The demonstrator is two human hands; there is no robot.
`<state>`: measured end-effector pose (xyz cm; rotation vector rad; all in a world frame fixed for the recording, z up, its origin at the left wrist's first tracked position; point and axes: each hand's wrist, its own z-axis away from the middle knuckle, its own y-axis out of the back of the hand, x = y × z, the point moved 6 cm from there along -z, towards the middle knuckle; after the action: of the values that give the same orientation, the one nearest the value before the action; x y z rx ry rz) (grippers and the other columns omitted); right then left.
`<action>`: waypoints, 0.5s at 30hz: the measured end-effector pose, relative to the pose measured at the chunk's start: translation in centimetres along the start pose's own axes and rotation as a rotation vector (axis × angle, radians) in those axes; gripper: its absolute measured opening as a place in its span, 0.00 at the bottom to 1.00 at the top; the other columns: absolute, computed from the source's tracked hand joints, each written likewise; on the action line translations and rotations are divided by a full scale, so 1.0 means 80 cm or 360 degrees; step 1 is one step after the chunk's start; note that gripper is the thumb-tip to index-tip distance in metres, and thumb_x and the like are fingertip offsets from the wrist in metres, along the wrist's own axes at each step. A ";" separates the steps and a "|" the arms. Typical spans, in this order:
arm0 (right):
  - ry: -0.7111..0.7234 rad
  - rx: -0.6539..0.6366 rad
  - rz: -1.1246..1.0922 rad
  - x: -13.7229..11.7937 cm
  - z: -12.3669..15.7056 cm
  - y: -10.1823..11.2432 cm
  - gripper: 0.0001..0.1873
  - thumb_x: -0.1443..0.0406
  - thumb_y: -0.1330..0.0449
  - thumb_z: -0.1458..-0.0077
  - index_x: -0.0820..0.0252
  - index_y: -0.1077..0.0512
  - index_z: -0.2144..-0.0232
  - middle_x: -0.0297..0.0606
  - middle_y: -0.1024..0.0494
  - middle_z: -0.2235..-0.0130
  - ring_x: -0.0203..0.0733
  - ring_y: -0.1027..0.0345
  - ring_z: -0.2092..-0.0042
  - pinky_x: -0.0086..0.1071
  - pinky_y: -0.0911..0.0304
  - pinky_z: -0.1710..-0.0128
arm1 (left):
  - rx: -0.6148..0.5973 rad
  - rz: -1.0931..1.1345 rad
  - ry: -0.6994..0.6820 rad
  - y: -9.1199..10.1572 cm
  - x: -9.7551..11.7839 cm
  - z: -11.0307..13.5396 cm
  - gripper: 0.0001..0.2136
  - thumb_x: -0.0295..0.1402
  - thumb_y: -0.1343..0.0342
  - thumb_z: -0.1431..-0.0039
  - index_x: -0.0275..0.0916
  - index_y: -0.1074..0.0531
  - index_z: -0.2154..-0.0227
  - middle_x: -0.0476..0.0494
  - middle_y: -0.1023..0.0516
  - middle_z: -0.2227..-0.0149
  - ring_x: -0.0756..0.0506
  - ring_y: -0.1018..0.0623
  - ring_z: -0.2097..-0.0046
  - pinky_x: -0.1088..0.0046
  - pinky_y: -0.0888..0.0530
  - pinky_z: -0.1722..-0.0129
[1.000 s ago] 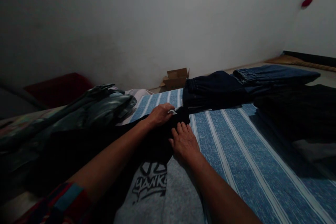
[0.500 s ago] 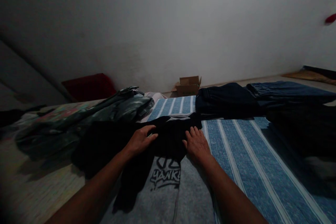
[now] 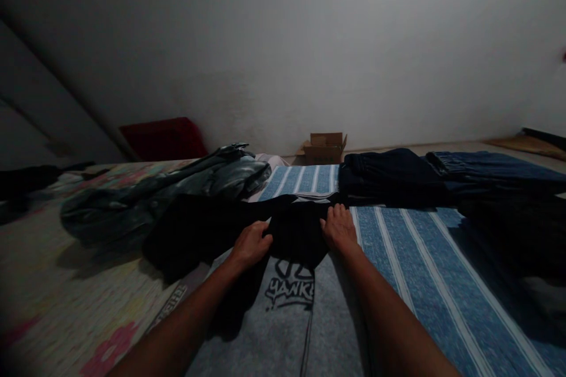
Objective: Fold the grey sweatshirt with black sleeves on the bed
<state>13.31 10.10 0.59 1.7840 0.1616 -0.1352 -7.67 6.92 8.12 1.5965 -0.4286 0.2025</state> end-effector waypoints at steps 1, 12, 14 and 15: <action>-0.0007 -0.0011 0.0002 0.001 0.000 -0.006 0.27 0.58 0.54 0.38 0.75 0.37 0.45 0.58 0.37 0.43 0.57 0.48 0.40 0.43 0.55 0.43 | 0.0011 0.0061 0.0019 0.004 -0.001 0.000 0.05 0.25 0.50 0.54 0.40 0.34 0.81 0.45 0.26 0.72 0.44 0.25 0.65 0.71 0.32 0.65; -0.0024 -0.0049 0.0002 0.006 0.002 -0.022 0.36 0.52 0.57 0.37 0.78 0.45 0.40 0.60 0.43 0.38 0.58 0.54 0.37 0.43 0.59 0.40 | -0.0204 0.1792 0.0477 0.076 -0.008 -0.021 0.06 0.30 0.41 0.64 0.37 0.35 0.84 0.53 0.32 0.83 0.51 0.31 0.81 0.76 0.34 0.81; -0.0020 -0.0053 -0.0007 0.007 0.000 -0.023 0.36 0.51 0.58 0.38 0.78 0.44 0.40 0.60 0.43 0.39 0.58 0.54 0.37 0.43 0.59 0.41 | -0.0238 0.1809 0.0558 0.082 -0.012 -0.028 0.05 0.29 0.41 0.64 0.36 0.33 0.83 0.50 0.29 0.82 0.50 0.29 0.81 0.75 0.31 0.81; -0.0017 -0.0055 -0.0014 0.007 0.000 -0.024 0.36 0.51 0.58 0.38 0.77 0.44 0.40 0.59 0.42 0.39 0.58 0.54 0.37 0.44 0.58 0.41 | -0.0222 0.1745 0.0605 0.083 -0.017 -0.030 0.04 0.29 0.42 0.64 0.36 0.32 0.83 0.48 0.28 0.82 0.49 0.28 0.81 0.74 0.30 0.81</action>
<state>13.51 10.55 -1.33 1.7481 0.1628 -0.1475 -11.17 9.38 13.90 1.0044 -0.9545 1.2494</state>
